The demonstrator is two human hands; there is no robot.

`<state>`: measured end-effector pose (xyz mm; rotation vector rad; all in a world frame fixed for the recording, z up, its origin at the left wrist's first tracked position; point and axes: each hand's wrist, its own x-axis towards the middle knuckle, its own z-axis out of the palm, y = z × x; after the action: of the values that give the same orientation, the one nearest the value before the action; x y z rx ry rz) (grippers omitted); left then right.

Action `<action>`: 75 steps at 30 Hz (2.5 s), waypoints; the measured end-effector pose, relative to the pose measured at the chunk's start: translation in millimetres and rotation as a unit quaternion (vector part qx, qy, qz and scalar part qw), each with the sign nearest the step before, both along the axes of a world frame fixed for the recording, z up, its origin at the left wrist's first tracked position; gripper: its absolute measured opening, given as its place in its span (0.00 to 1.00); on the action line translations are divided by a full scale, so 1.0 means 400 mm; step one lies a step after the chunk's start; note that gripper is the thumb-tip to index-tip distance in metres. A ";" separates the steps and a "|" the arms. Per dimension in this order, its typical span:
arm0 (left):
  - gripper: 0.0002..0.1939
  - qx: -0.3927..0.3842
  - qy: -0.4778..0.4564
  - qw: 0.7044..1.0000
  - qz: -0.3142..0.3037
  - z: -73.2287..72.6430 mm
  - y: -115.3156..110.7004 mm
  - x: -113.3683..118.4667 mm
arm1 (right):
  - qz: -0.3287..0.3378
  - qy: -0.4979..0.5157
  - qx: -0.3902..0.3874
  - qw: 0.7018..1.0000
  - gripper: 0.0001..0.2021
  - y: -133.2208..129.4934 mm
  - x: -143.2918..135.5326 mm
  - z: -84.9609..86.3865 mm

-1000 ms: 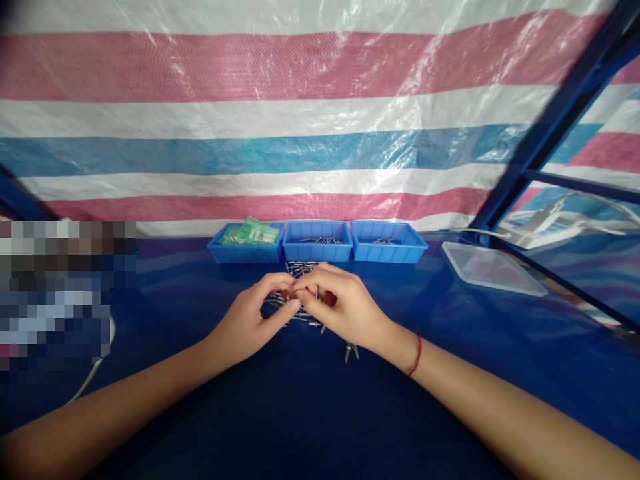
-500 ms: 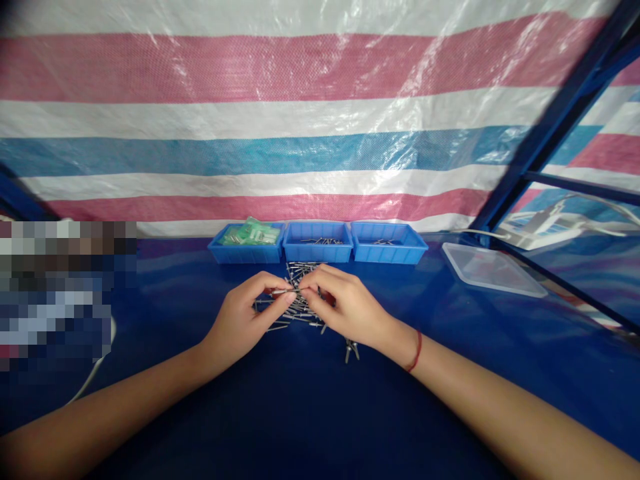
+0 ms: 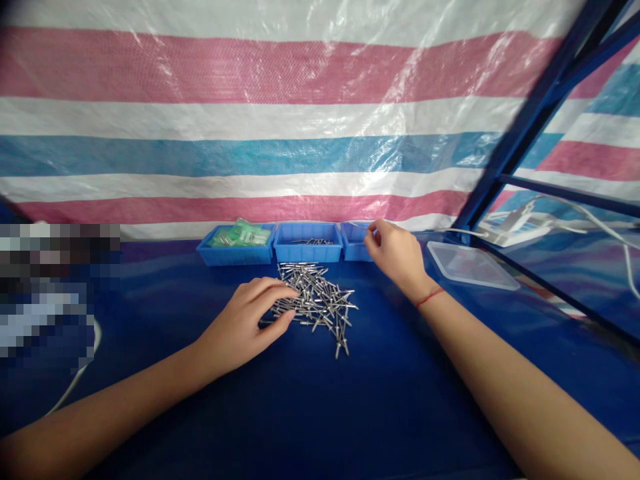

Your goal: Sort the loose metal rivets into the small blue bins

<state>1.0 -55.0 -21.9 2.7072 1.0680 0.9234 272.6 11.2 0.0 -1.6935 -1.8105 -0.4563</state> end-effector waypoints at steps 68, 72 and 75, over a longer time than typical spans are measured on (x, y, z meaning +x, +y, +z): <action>0.04 -0.092 -0.196 0.976 0.036 -0.002 0.015 -0.002 | 0.415 0.143 -0.181 0.880 0.08 -0.146 -0.214 -0.022; 0.04 -0.088 -0.195 0.976 0.036 -0.002 0.016 -0.002 | 0.413 0.144 -0.167 0.884 0.08 -0.147 -0.214 -0.023; 0.04 -0.086 -0.195 0.976 0.038 -0.002 0.016 -0.002 | 0.413 0.151 -0.154 0.885 0.07 -0.147 -0.214 -0.025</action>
<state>0.3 -48.5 -22.9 2.2336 1.1099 1.2432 187.1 -47.7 -9.9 -0.9259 -2.2056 0.4561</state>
